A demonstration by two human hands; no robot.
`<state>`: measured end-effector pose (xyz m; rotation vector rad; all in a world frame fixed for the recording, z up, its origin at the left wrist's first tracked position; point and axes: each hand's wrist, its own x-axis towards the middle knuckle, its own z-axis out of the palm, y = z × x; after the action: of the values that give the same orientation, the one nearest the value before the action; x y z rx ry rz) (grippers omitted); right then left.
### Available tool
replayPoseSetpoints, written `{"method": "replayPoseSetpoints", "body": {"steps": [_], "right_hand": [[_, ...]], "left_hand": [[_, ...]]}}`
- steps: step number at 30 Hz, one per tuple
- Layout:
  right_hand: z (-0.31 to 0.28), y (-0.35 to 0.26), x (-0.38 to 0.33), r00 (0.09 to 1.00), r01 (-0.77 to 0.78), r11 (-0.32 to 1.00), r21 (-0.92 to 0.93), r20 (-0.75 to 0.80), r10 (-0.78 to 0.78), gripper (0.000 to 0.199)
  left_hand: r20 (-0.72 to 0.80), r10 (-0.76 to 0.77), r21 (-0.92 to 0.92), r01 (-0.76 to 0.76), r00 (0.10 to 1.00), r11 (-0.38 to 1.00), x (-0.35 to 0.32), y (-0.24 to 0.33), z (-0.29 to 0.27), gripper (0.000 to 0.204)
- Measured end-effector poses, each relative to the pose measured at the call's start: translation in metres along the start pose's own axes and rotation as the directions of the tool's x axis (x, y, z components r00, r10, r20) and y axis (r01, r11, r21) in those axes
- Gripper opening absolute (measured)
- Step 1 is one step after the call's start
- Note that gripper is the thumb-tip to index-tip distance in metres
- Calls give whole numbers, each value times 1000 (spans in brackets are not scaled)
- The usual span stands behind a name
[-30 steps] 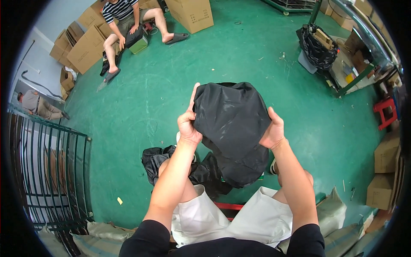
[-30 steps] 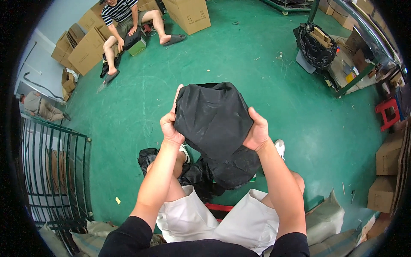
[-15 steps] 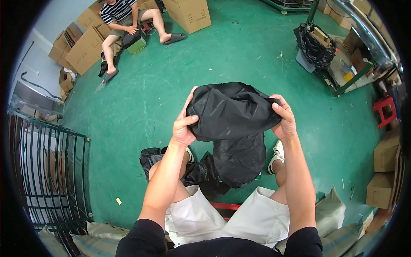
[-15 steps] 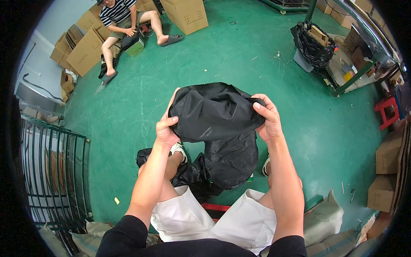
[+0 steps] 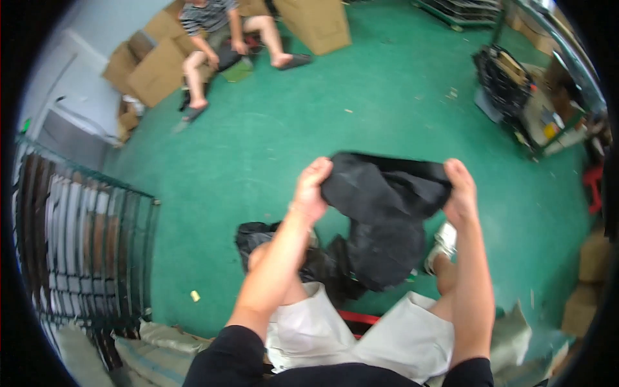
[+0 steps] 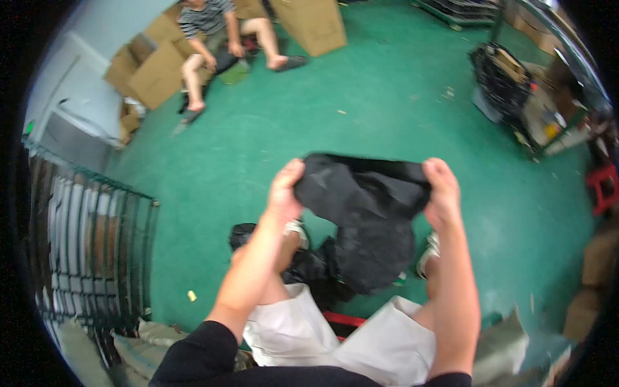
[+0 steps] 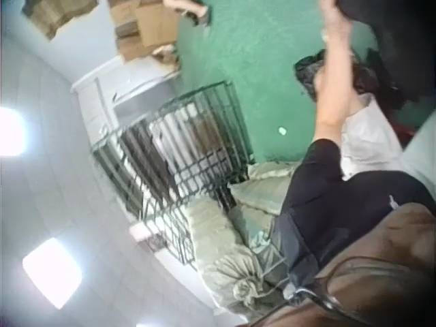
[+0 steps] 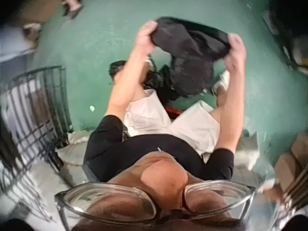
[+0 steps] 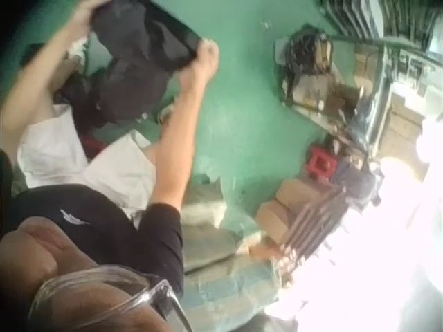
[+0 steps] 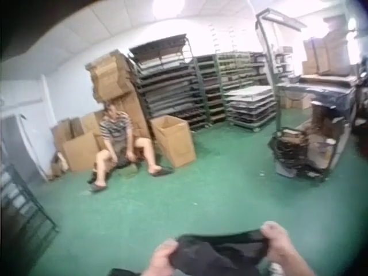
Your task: Inspecting and organizing black fabric covers.
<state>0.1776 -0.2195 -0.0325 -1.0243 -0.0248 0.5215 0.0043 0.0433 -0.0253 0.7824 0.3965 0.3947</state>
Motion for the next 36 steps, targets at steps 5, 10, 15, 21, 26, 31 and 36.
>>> {"method": "replayPoseSetpoints", "body": {"steps": [5, 10, 15, 21, 26, 31, 36], "right_hand": [[-5, -19, -17, 988, -55, 944, 326, 152, 5, 22], [-9, -14, -17, 931, -154, 948, 277, 361, 46, 24], [-1, -22, -23, 877, -230, 950, 214, 469, 107, 19], [5, -26, -30, 826, -356, 928, 109, 500, 258, 20], [7, -20, -30, 816, -265, 947, -184, 480, 322, 26], [-10, -10, -17, 821, -242, 940, -242, 465, 331, 19], [5, -17, -26, 821, -257, 925, 278, 569, 57, 16]], "left_hand": [[162, -82, -47, 91, 983, 995, 2, -20, 2, 15], [284, -113, -131, 155, 952, 979, -8, -7, -4, 27], [375, -143, -176, 222, 916, 959, -9, -6, -6, 33], [470, -114, -273, 267, 875, 924, 5, -15, -25, 33], [279, -149, -185, 206, 949, 961, -5, -9, -11, 30], [343, -142, -155, 205, 928, 966, -2, -5, -10, 25], [552, -138, -172, 274, 822, 946, 0, -5, -14, 28]]}}
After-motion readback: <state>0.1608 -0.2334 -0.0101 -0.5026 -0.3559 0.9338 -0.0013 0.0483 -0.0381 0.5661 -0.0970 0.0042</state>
